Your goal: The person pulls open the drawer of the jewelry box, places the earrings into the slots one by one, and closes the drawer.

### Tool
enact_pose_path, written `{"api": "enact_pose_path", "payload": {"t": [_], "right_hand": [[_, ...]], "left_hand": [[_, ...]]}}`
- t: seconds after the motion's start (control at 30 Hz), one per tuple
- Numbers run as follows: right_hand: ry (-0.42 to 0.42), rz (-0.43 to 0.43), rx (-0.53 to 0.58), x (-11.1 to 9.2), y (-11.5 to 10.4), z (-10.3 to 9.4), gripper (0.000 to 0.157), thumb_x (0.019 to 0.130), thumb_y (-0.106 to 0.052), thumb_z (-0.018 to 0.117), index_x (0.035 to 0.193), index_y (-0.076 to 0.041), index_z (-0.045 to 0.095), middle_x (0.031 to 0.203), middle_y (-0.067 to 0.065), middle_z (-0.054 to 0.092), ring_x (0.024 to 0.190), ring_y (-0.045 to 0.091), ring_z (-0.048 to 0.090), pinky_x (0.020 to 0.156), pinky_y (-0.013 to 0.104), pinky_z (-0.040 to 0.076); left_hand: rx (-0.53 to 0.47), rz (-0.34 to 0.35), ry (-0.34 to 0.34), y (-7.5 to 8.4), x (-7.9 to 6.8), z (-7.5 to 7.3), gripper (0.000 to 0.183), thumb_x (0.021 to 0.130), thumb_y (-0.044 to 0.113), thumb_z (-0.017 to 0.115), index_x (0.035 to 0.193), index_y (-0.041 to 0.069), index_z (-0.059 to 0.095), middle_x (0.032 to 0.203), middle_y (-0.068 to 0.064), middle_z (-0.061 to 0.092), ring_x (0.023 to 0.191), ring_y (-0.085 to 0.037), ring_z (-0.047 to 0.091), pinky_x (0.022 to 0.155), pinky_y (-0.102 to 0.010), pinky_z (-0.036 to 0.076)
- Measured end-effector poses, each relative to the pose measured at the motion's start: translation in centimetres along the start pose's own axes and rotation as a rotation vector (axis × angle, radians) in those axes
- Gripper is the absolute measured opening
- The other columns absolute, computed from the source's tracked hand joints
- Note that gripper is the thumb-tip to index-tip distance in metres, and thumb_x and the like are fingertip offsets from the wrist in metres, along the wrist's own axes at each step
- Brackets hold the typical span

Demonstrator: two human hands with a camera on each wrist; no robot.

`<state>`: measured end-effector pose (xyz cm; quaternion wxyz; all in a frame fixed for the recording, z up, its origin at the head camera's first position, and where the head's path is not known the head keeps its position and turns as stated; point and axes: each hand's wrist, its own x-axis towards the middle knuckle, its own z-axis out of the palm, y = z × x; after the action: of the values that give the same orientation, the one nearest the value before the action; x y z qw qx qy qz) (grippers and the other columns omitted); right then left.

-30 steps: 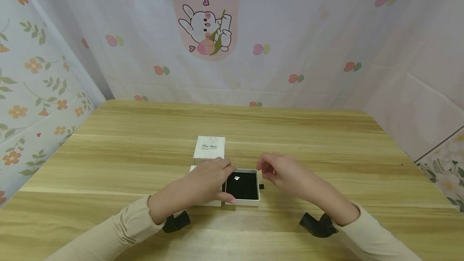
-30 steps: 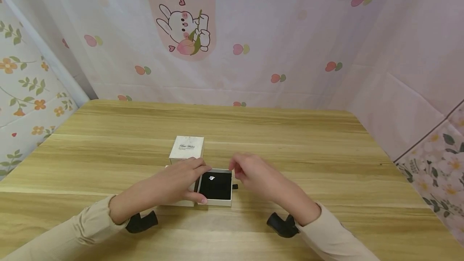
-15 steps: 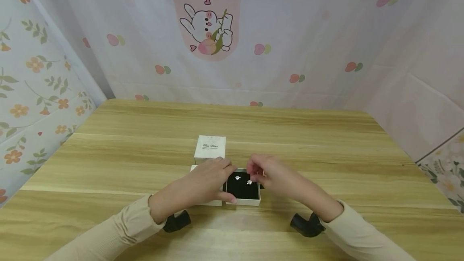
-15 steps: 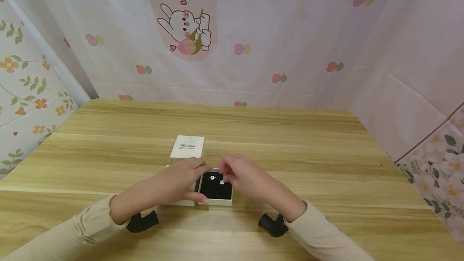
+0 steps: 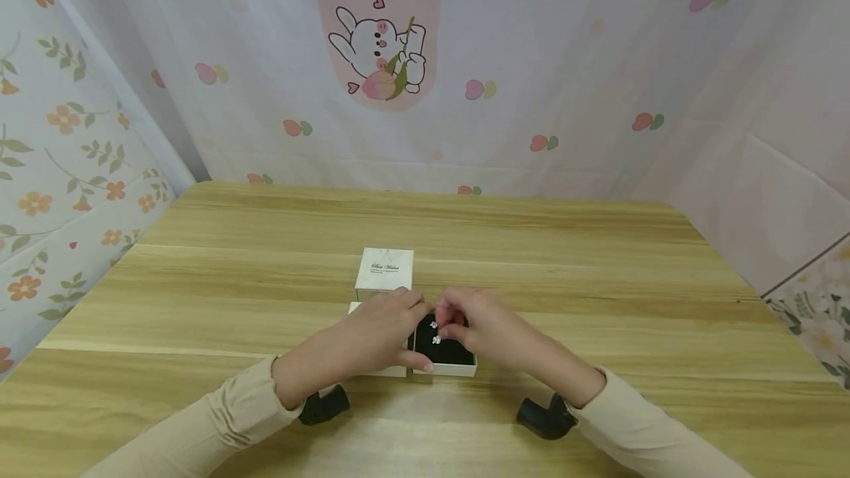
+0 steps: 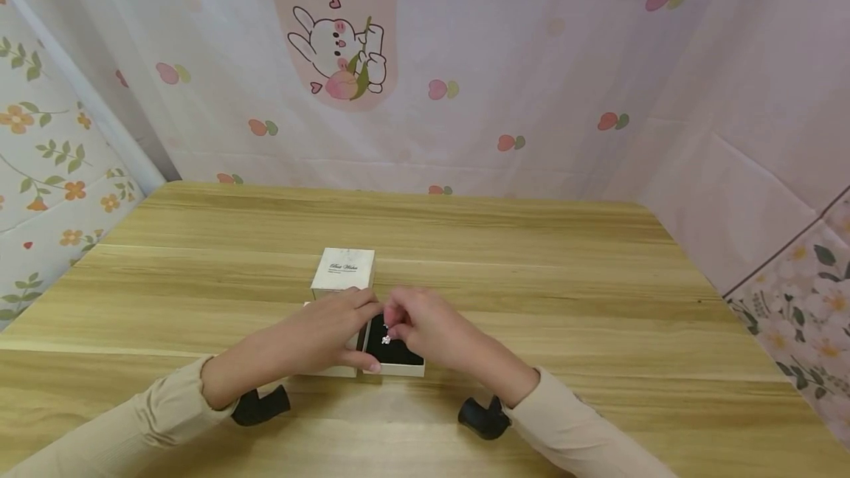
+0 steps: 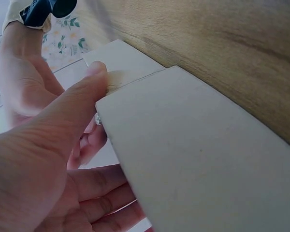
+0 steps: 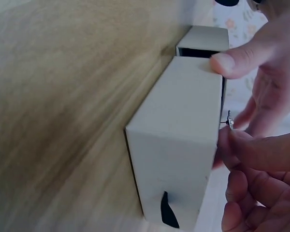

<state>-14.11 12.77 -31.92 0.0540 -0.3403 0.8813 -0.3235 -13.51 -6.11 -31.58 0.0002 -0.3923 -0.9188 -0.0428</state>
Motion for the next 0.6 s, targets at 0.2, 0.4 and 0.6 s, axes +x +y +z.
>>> {"api": "enact_pose_path", "payload": {"t": [0.2,0.4,0.6], "right_hand": [[0.002,-0.013,0.027,0.20,0.10,0.56,0.016,0.080,0.002,0.068,0.080,-0.007,0.055,0.076,-0.001,0.059,0.067,0.000,0.053,0.060,0.017,0.048],[0.003,-0.006,0.034,0.37,0.22,0.96,0.017,0.080,0.005,0.066,0.079,-0.007,0.054,0.075,-0.001,0.059,0.067,0.000,0.053,0.060,0.016,0.048],[-0.001,0.020,0.030,0.33,0.28,1.07,0.019,0.082,0.008,0.063,0.078,-0.008,0.053,0.077,-0.001,0.058,0.067,0.001,0.054,0.059,0.017,0.047]], "left_hand": [[-0.002,0.011,0.013,-0.03,-0.01,0.01,0.062,0.074,0.053,0.069,0.111,0.005,0.061,0.093,0.001,0.052,0.083,-0.014,0.047,0.077,-0.029,0.043],[-0.006,0.007,0.005,0.02,-0.02,-0.03,0.059,0.074,0.053,0.069,0.108,0.005,0.062,0.090,0.002,0.051,0.080,-0.013,0.045,0.074,-0.028,0.042],[-0.005,0.010,0.010,-0.01,-0.01,-0.02,0.061,0.075,0.052,0.069,0.112,0.004,0.061,0.093,0.001,0.052,0.082,-0.014,0.046,0.076,-0.029,0.043]]}}
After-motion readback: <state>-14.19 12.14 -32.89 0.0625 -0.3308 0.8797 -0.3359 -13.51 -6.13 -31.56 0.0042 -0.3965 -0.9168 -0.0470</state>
